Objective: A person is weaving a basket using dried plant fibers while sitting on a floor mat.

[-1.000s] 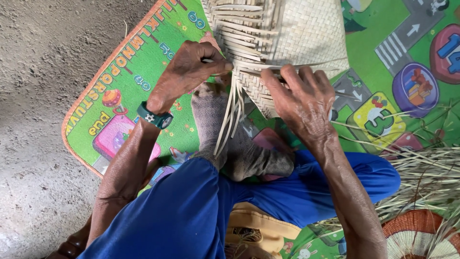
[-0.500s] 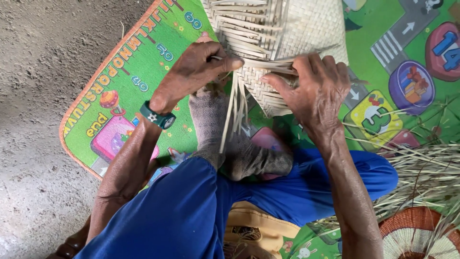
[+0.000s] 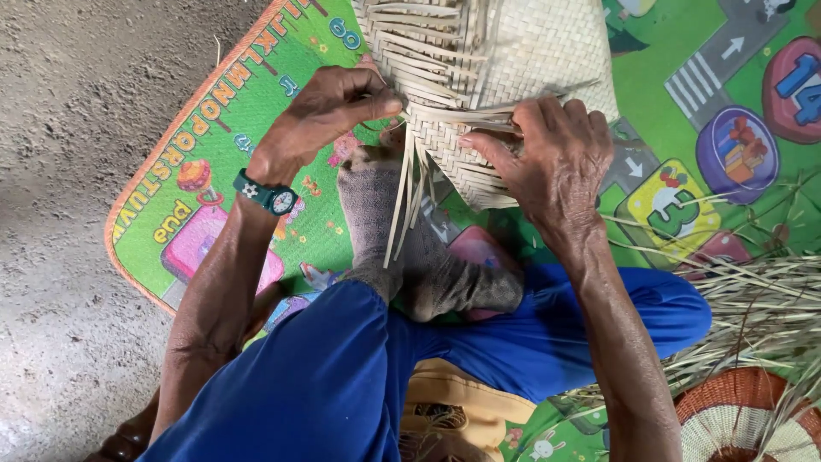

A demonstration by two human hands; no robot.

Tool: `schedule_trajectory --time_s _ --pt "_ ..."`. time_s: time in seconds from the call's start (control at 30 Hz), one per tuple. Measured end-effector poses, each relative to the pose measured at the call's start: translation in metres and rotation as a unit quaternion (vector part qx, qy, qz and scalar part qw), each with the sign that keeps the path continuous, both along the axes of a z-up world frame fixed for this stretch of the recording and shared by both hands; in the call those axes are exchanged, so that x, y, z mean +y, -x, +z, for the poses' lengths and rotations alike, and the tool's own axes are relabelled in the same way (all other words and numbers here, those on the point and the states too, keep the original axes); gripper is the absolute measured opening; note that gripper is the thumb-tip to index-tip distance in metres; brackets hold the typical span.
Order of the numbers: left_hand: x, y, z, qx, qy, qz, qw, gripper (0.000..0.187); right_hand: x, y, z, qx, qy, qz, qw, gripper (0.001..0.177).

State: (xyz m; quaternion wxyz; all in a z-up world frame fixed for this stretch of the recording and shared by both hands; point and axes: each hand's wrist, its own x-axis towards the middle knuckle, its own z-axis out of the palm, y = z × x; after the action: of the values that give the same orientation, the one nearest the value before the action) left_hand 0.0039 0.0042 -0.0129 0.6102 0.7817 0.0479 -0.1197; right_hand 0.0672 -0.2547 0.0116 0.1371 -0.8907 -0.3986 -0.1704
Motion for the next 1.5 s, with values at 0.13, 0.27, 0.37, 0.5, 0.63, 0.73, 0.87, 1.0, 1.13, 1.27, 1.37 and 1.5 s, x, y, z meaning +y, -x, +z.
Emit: schedule_trajectory --time_s 0.13,0.27,0.37,0.5,0.63,0.73,0.87,1.0,1.13,1.27,1.37,1.5 --pt "-0.009 0.002 -0.004 0.062 -0.013 0.028 0.998 0.035 0.001 0.002 0.0 0.007 0.0 0.002 1.0 0.053" --pt "-0.021 0.006 -0.016 0.044 0.071 0.065 0.994 0.035 0.004 0.002 -0.001 0.014 0.007 0.004 1.0 0.051" --pt "-0.027 0.003 -0.012 0.077 0.114 0.099 0.986 0.046 0.003 0.002 0.003 0.016 0.006 0.003 1.0 0.05" --pt "-0.02 0.002 -0.006 0.089 0.193 0.082 0.974 0.025 -0.012 0.009 0.024 0.017 0.023 0.004 1.0 0.051" --pt "-0.021 -0.003 0.019 0.133 0.208 0.058 0.967 0.022 -0.045 0.028 0.042 -0.032 0.085 -0.056 0.994 0.047" --pt "-0.026 -0.009 0.015 0.138 0.245 0.021 0.96 0.016 -0.05 0.048 0.06 0.073 0.03 -0.141 0.987 0.02" --pt "-0.041 -0.008 0.004 0.168 0.304 0.035 0.937 0.024 -0.038 0.069 0.038 0.279 -0.238 -0.134 0.921 0.007" --pt "-0.056 -0.009 0.006 0.177 0.33 0.067 0.925 0.029 -0.016 0.073 0.035 0.329 -0.381 -0.098 0.858 0.022" --pt "-0.062 -0.007 0.021 0.177 0.335 0.042 0.924 0.028 -0.033 0.079 0.033 0.385 -0.513 -0.095 0.761 0.031" --pt "-0.071 -0.006 0.027 0.177 0.344 0.059 0.92 0.026 -0.067 0.084 0.027 0.454 -0.712 -0.076 0.53 0.043" --pt "-0.083 -0.005 0.03 0.177 0.321 0.05 0.929 0.029 -0.057 0.09 0.036 0.387 -0.594 -0.143 0.69 0.025" --pt "-0.098 -0.002 0.033 0.169 0.289 0.02 0.942 0.031 -0.039 0.085 0.018 0.293 -0.421 -0.113 0.851 0.031"
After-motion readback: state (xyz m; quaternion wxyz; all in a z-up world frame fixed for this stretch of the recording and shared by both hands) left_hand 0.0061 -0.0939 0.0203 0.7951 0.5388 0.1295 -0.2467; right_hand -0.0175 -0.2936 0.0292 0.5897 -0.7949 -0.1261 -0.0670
